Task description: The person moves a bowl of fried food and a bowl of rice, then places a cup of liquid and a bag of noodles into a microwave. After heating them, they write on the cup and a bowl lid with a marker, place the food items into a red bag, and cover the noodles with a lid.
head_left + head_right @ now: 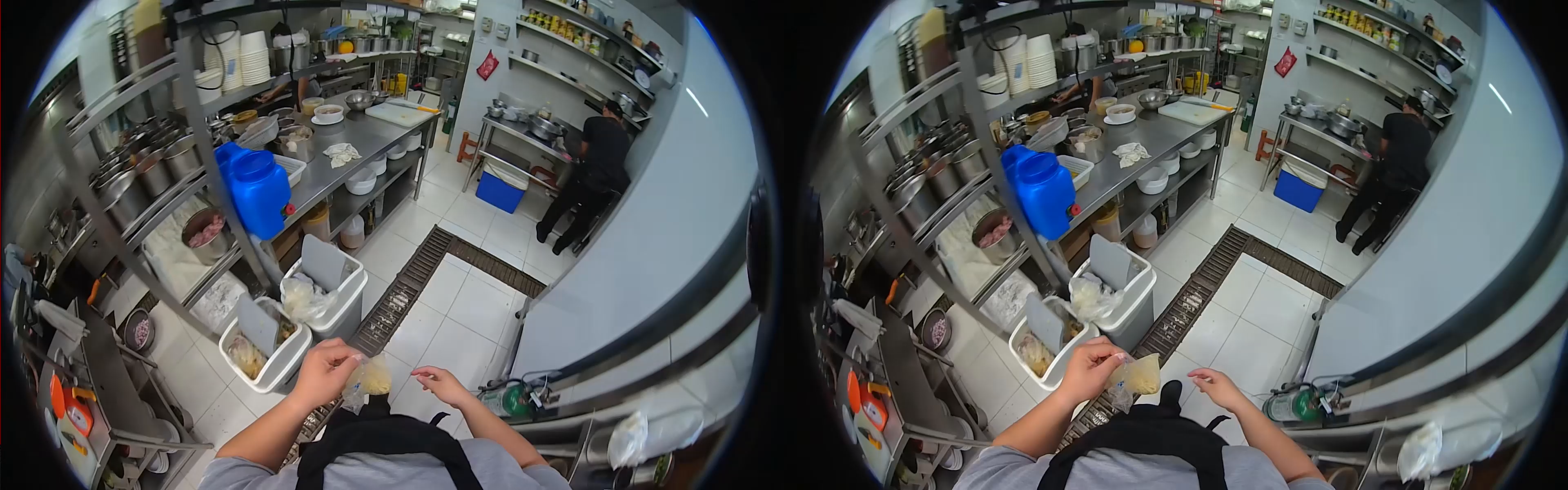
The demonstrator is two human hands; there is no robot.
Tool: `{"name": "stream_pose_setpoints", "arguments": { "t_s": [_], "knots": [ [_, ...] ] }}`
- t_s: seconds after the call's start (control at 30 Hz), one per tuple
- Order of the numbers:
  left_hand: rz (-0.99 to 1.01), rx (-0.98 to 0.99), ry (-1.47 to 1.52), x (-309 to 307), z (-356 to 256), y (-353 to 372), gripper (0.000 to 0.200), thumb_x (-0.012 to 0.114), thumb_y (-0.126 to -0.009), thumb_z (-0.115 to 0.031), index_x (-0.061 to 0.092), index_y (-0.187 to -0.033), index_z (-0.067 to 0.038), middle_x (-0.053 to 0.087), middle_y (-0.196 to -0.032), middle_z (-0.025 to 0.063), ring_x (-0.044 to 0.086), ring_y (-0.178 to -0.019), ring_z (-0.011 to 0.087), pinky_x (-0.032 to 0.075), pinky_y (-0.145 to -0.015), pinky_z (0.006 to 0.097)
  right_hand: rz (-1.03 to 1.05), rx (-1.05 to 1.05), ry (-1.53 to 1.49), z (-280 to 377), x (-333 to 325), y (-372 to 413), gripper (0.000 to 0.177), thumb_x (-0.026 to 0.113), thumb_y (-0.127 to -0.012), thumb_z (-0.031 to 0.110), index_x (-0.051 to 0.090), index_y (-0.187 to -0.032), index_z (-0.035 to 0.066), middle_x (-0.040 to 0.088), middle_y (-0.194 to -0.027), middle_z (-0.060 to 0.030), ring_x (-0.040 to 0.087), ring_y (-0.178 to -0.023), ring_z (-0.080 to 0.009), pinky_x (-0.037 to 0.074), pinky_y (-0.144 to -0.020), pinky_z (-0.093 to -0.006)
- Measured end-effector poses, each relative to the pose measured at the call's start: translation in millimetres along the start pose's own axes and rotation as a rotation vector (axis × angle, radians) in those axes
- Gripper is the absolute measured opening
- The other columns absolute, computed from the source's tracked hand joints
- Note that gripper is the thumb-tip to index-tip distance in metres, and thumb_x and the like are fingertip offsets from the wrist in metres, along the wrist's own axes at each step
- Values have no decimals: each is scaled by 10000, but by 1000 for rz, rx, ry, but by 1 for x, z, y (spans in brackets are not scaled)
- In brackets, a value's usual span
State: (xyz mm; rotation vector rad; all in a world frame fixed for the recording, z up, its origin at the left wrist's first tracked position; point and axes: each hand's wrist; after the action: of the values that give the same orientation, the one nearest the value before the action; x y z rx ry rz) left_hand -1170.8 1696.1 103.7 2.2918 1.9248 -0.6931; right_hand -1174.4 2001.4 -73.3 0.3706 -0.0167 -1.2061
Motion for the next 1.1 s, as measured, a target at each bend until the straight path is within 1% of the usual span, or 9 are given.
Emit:
{"name": "stream_pose_setpoints", "arguments": {
  "t_s": [0.1, 0.23, 0.37, 0.5, 0.6, 0.67, 0.77, 0.83, 1.1],
  "knots": [
    [55, -51, -50, 3, 27, -95, 102, 663, -854, -104, 737, -876, -37, 606, -737, 87, 591, -704, 211, 465, -642, 317, -134, 207, 57, -27, -64, -38, 256, 622, -949, 237, 678, -1147, 85, 694, -969, -83, 610, -824, -141, 510, -751, -288],
    [6, 24, -77, 6, 46, -225, 103, 670, -836, -101, 747, -873, -44, 605, -730, 73, 550, -698, 177, 437, -650, 303, -243, 232, 434, -86, -160, -52, 275, 634, -915, 305, 711, -1055, 82, 702, -1002, -149, 669, -951, -284, 516, -834, -364],
    [-64, -15, -39, 10, 48, -340, 105, 668, -855, -99, 743, -886, -34, 613, -742, 72, 546, -712, 158, 434, -651, 293, -417, 327, 237, -141, -235, -89, 202, 649, -912, 228, 725, -990, 58, 720, -878, -112, 686, -778, -205, 536, -689, -324],
    [-175, -11, -43, 17, 75, -435, 112, 677, -849, -113, 729, -876, -18, 602, -738, 78, 546, -703, 192, 433, -642, 315, -575, 369, 58, -141, -301, -193, 142, 668, -897, 165, 730, -931, 42, 703, -760, -64, 643, -627, -108, 510, -545, -272],
    [-284, -76, -48, 20, 91, -496, 112, 675, -849, -109, 728, -877, -15, 598, -737, 73, 547, -696, 183, 432, -649, 303, -495, 219, 308, -103, -363, -313, 147, 695, -862, 177, 724, -894, 37, 700, -803, -104, 657, -681, -174, 524, -617, -296],
    [-351, -162, -24, 21, 101, -526, 107, 678, -847, -109, 730, -872, -19, 601, -732, 70, 561, -700, 185, 440, -657, 301, -419, 99, 406, -42, -391, -390, 134, 703, -841, 168, 718, -863, 37, 686, -863, -141, 663, -746, -239, 527, -681, -330],
    [-451, -81, -212, 11, 101, -564, 119, 651, -864, -95, 745, -883, -24, 574, -725, 47, 518, -685, 141, 410, -634, 286, -289, -248, 543, 52, -437, -520, 51, 707, -825, 99, 712, -832, 49, 665, -807, -100, 641, -709, -190, 516, -645, -309],
    [-552, -142, -262, -3, 101, -579, 105, 675, -844, -109, 744, -885, -41, 612, -722, 75, 578, -708, 197, 451, -661, 316, -244, -415, 566, 123, -453, -597, 13, 696, -817, 61, 702, -821, 51, 636, -784, -90, 624, -701, -188, 504, -648, -301],
    [-898, -224, -306, -68, 123, -602, 99, 665, -848, -82, 753, -856, -39, 580, -669, 56, 538, -678, 164, 419, -633, 297, 87, -993, 548, 454, -389, -742, 162, 668, -834, 8, 704, -987, 49, 643, -831, -90, 613, -739, -188, 485, -671, -300]
  ]
}}
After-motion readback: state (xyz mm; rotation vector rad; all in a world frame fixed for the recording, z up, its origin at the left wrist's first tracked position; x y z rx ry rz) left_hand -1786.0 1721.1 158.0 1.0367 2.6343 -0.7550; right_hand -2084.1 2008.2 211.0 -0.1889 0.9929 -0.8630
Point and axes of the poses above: each hand's wrist, its own y-axis away from the middle knuckle, its own x-axis out of the palm, z = x × y
